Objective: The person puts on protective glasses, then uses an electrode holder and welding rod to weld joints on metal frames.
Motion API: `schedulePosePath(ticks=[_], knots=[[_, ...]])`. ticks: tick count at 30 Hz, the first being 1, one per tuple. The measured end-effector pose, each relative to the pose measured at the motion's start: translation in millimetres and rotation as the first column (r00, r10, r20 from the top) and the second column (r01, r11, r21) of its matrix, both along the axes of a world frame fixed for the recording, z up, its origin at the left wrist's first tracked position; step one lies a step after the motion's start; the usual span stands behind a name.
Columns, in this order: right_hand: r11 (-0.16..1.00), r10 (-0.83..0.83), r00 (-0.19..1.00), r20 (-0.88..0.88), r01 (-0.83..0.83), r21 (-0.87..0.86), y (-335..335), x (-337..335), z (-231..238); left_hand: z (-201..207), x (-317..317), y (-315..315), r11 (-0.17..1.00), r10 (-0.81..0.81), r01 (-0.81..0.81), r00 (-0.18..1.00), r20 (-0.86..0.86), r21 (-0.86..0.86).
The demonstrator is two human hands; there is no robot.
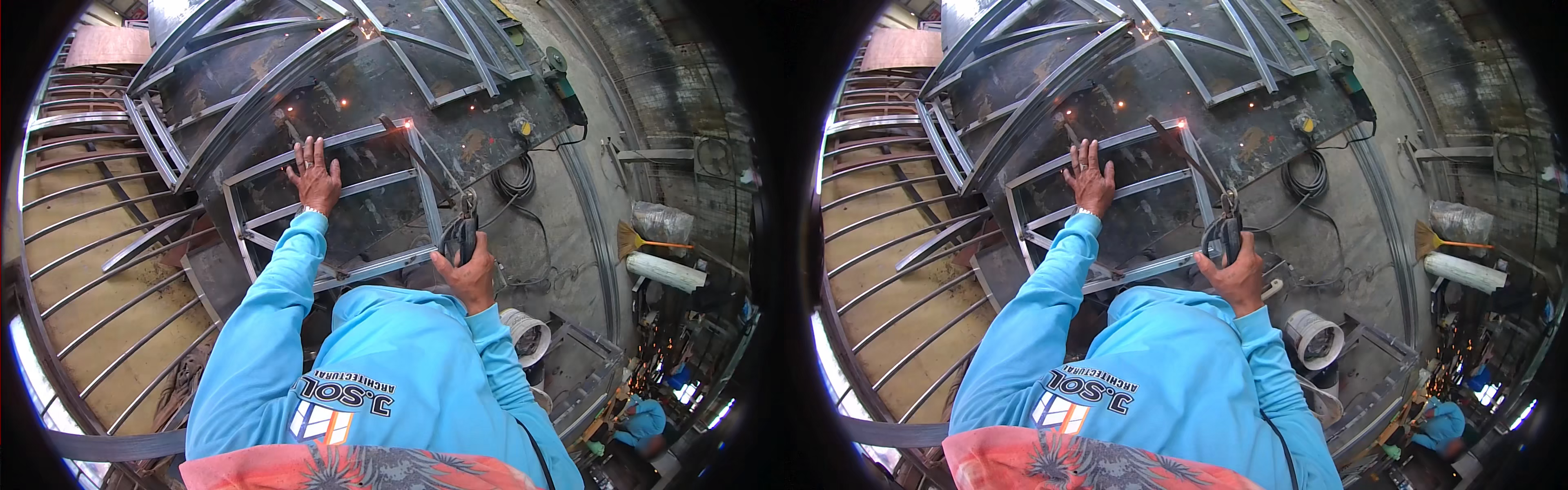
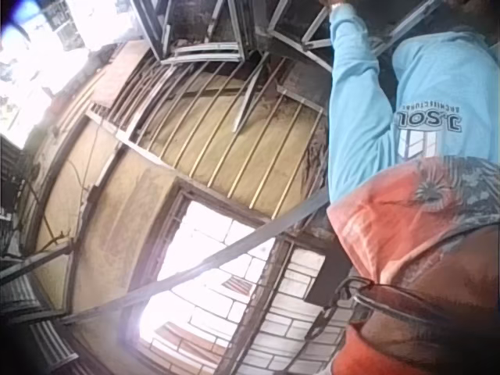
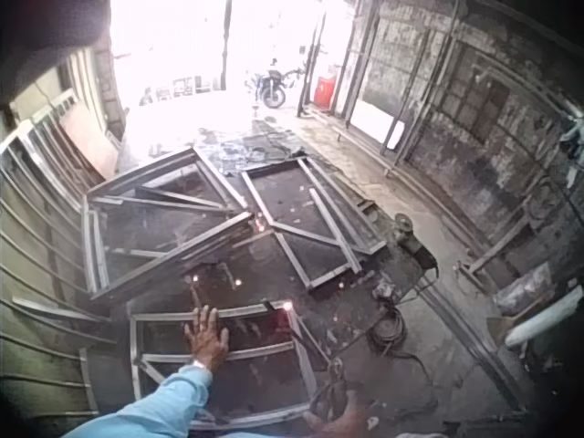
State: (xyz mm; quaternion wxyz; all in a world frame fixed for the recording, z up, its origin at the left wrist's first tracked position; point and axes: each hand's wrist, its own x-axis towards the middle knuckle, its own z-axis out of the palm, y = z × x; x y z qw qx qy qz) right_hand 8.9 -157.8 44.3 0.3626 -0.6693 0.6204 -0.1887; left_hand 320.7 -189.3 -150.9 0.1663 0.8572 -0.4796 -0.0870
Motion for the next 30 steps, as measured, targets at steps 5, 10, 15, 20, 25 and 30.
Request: schedulePosePath(ticks=[5, 10, 15, 20, 25, 30], knots=[[1.0, 0.012, 1.0, -0.015, -0.012, 0.012, -0.9, 0.4, -1.7, 1.6, -0.7, 0.3, 1.0, -0.001, 0.001, 1.0, -0.019, -0.008], [1.0, 0.026, 0.999, -0.043, -0.027, -0.011, -0.4, 0.7, -6.7, 3.3, -1.9, 0.3, 1.0, -0.006, 0.006, 1.0, -0.007, -0.012], [0.999, 0.016, 1.0, -0.026, -0.015, 0.037, -1.1, 3.5, -2.9, 7.8, -2.1, 0.0, 1.0, -0.013, 0.012, 0.999, 0.053, 0.01], [0.999, -0.014, 0.983, 0.185, 0.023, -0.047, 3.0, 1.0, -14.3, 6.7, -2.1, -2.2, 1.0, -0.016, 0.016, 0.999, 0.037, 0.008], [0.999, -0.053, 0.996, 0.076, 0.054, -0.007, 2.3, -0.2, 0.5, 10.3, -2.5, -2.5, 1.0, 0.009, -0.009, 1.0, -0.024, 0.002], [0.998, -0.056, 0.996, 0.07, 0.054, 0.02, 1.6, -2.6, -3.0, 10.3, -4.7, -3.9, 1.0, 0.006, -0.007, 0.999, -0.034, -0.015]])
